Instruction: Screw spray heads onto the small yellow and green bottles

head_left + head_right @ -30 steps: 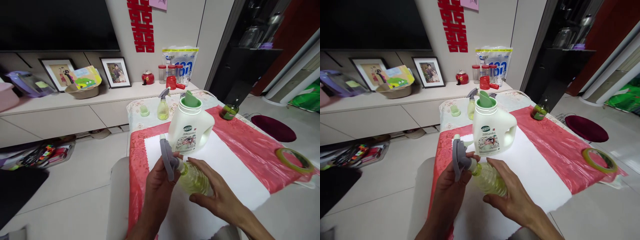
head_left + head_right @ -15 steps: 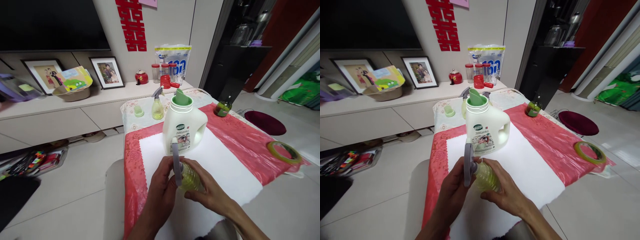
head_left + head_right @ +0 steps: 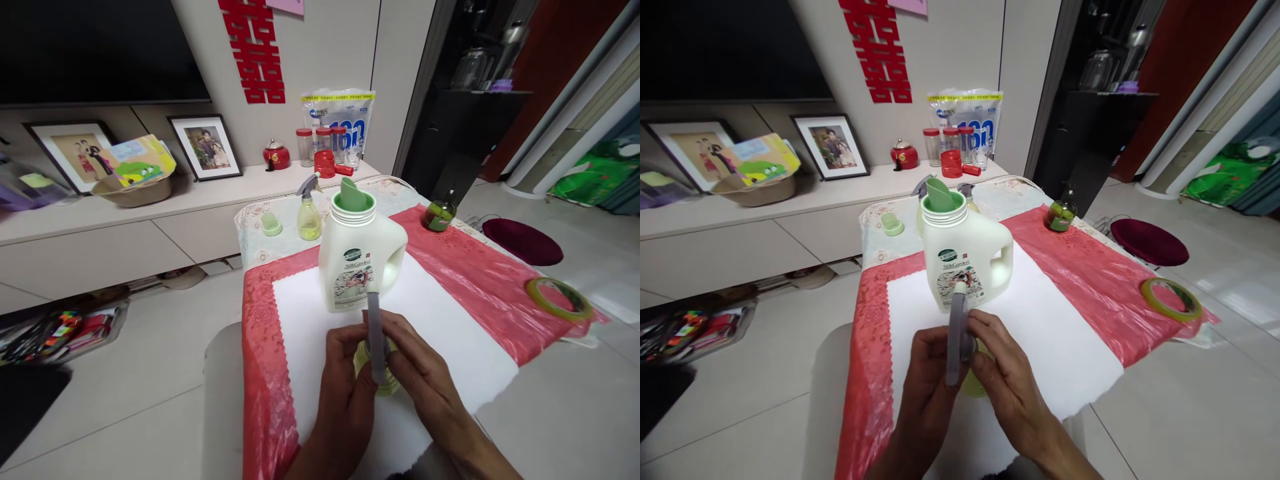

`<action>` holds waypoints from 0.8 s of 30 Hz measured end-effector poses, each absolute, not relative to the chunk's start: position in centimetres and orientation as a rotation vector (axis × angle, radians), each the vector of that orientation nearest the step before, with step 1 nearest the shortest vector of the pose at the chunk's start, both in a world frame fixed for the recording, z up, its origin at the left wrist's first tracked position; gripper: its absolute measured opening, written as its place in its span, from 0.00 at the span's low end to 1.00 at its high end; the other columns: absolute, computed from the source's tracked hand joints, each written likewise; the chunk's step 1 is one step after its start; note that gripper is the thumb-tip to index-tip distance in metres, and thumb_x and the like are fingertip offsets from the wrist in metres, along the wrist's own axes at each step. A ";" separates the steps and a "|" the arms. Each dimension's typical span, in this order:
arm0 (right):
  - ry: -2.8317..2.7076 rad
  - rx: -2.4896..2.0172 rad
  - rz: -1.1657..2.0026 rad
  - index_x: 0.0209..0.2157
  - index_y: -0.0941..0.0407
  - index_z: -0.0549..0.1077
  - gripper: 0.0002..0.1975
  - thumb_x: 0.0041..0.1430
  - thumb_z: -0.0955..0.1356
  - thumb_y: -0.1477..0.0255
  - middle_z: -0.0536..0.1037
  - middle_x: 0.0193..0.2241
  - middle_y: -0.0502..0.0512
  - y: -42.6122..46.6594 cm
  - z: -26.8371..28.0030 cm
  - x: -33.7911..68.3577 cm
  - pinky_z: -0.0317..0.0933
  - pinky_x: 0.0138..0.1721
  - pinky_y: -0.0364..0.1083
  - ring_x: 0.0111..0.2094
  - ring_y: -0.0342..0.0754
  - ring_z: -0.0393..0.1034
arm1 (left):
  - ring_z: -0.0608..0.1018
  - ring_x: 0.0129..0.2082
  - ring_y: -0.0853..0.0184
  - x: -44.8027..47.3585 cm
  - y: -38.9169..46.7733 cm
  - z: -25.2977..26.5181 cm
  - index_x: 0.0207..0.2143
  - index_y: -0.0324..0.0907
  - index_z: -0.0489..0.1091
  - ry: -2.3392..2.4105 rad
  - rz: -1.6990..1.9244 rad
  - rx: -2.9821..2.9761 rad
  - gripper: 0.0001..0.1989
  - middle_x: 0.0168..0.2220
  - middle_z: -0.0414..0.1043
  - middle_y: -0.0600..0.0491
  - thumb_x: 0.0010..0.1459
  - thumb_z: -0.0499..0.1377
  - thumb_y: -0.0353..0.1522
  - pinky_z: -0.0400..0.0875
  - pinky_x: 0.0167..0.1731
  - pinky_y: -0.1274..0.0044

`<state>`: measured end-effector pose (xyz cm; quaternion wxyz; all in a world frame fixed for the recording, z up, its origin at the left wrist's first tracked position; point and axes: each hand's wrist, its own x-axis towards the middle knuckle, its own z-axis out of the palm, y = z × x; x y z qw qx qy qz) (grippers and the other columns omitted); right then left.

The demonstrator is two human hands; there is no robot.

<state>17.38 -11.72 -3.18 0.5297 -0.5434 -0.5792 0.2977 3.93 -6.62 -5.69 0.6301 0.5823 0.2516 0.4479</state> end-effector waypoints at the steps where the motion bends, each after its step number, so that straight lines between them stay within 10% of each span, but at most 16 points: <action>1: -1.369 -1.296 0.701 0.64 0.39 0.65 0.20 0.74 0.61 0.68 0.61 0.64 0.48 -11.9 -3.4 17.3 0.58 0.64 0.41 0.64 0.44 0.59 | 0.75 0.54 0.59 4.2 -6.8 -5.9 0.53 0.48 0.65 0.560 1.031 1.337 0.12 0.52 0.72 0.48 0.69 0.56 0.35 0.69 0.54 0.66; 14: -0.981 -1.128 0.711 0.52 0.50 0.76 0.16 0.62 0.73 0.66 0.75 0.51 0.56 -12.6 -5.9 16.8 0.70 0.53 0.45 0.54 0.51 0.71 | 0.73 0.52 0.62 5.6 -7.5 -5.3 0.52 0.53 0.76 0.535 1.092 1.328 0.14 0.48 0.70 0.51 0.70 0.53 0.34 0.70 0.52 0.71; 24: -1.036 -1.137 0.748 0.56 0.47 0.74 0.15 0.71 0.64 0.66 0.68 0.57 0.56 -13.2 -6.9 17.1 0.62 0.61 0.50 0.61 0.52 0.60 | 0.74 0.46 0.67 6.3 -8.1 -5.0 0.46 0.48 0.73 0.564 1.156 1.124 0.07 0.44 0.71 0.54 0.69 0.56 0.36 0.71 0.48 0.76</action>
